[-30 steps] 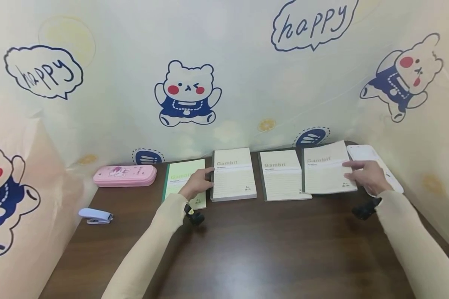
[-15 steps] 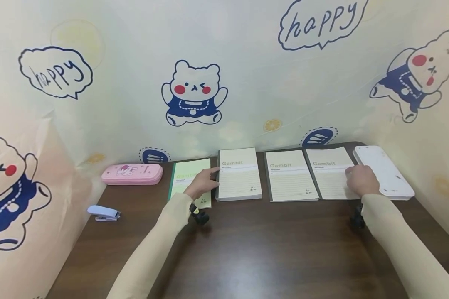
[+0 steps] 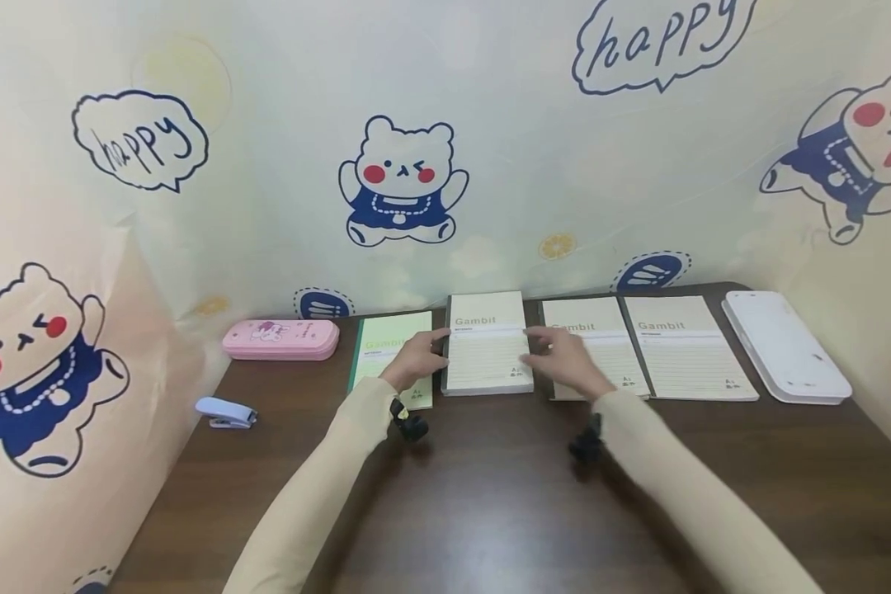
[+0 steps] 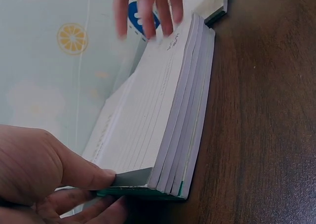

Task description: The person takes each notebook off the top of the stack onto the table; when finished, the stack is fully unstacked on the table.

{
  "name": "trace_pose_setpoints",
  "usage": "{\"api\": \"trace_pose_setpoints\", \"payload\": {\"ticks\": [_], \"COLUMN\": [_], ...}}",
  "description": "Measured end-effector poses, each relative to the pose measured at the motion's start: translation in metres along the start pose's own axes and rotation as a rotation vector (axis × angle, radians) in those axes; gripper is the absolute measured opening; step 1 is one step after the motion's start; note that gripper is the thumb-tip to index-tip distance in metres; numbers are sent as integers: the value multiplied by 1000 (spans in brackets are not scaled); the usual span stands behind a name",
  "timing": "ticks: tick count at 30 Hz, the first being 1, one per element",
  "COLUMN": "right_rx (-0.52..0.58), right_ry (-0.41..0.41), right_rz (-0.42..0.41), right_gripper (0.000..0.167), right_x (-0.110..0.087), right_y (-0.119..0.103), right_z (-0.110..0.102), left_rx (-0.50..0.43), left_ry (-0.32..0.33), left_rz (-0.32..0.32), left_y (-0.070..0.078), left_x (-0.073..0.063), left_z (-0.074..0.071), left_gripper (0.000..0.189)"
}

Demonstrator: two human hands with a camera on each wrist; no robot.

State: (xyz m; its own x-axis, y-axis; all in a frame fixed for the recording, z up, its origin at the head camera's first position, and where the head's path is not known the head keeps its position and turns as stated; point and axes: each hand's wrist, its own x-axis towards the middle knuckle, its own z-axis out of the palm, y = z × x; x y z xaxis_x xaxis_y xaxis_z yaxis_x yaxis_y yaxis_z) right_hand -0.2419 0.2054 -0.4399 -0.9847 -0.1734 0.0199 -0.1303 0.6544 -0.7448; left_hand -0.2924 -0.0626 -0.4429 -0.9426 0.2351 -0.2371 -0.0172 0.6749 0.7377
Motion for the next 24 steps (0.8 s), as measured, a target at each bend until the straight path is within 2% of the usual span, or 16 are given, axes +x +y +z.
{"api": "trace_pose_setpoints", "payload": {"ticks": [3,6,10,15,18,19,21,24], "right_rx": [-59,-63,-57,-71,-89,-93,-100,-90], "right_ry": [21,63,68,64,55,52,50,43], "right_rz": [47,87,89,80,75,75,73,82], "right_gripper": [51,48,47,46,46,47,47,48], "right_x": [8,10,11,10,11,11,13,13], "right_y": [-12,-15,-18,-18,-17,-17,-16,-15], "right_z": [27,38,38,35,34,34,35,37], "left_rx": [-4,-3,9,77,73,48,-61,-249], "left_ry": [-11,-8,0,13,49,62,70,44], "left_rz": [6,7,5,29,37,41,44,16], "left_y": [1,1,4,9,14,16,18,18], "left_x": [-1,-1,-3,-1,1,1,2,5], "left_z": [3,3,0,2,2,2,-1,-7], "left_gripper": [65,66,66,65,62,61,59,59]}}
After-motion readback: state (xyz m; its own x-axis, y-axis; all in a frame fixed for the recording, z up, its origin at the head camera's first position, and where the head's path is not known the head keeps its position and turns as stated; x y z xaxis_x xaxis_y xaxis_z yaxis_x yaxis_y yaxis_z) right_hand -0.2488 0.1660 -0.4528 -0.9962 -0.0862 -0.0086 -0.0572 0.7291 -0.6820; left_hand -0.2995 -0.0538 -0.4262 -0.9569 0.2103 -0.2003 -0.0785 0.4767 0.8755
